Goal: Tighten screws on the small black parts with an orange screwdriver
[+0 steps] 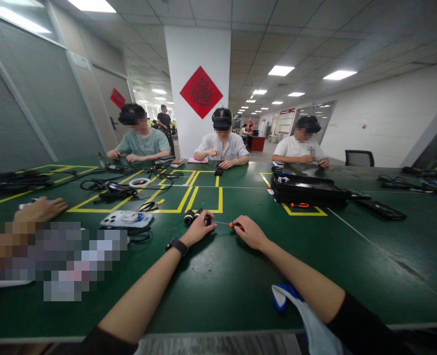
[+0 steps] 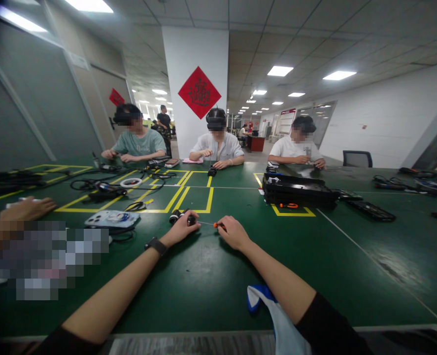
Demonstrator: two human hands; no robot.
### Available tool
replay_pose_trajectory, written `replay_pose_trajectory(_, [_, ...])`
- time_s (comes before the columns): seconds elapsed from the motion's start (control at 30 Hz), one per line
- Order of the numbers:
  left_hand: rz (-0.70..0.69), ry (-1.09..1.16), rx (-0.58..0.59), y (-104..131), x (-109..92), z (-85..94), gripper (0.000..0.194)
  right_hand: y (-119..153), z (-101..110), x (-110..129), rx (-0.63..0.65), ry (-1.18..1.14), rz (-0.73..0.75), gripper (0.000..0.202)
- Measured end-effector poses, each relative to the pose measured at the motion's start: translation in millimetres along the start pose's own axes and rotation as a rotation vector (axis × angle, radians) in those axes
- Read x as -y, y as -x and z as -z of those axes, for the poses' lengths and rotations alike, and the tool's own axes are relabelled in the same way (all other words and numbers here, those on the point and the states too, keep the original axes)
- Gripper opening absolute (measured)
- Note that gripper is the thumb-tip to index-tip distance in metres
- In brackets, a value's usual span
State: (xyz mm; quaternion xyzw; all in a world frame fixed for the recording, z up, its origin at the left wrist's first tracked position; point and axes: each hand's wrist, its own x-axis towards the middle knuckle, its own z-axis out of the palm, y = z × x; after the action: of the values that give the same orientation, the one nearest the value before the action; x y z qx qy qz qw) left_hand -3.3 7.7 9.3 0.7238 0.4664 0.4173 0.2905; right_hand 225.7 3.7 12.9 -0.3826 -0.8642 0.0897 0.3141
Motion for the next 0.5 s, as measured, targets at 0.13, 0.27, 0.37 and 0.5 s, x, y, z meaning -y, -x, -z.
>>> replay_pose_trajectory(0.13, [0.006,0.002,0.003,-0.6,2.2,0.1,0.027,0.0,-0.1,-2.6,-0.013,-0.006,0.008,0.009])
replay_pose_trajectory(0.27, [-0.005,0.025,0.0,-1.2,5.2,-0.6,0.027,0.6,-0.2,-3.3,-0.03,-0.054,0.023,0.014])
replay_pose_trajectory(0.37, [-0.005,0.039,0.002,-1.2,5.9,-1.3,0.028,0.7,-0.7,-3.2,-0.022,-0.108,0.004,0.015])
replay_pose_trajectory(0.5, [-0.009,0.021,-0.017,-1.2,5.7,-1.4,0.027,0.6,-1.1,-3.2,0.007,-0.144,-0.007,0.015])
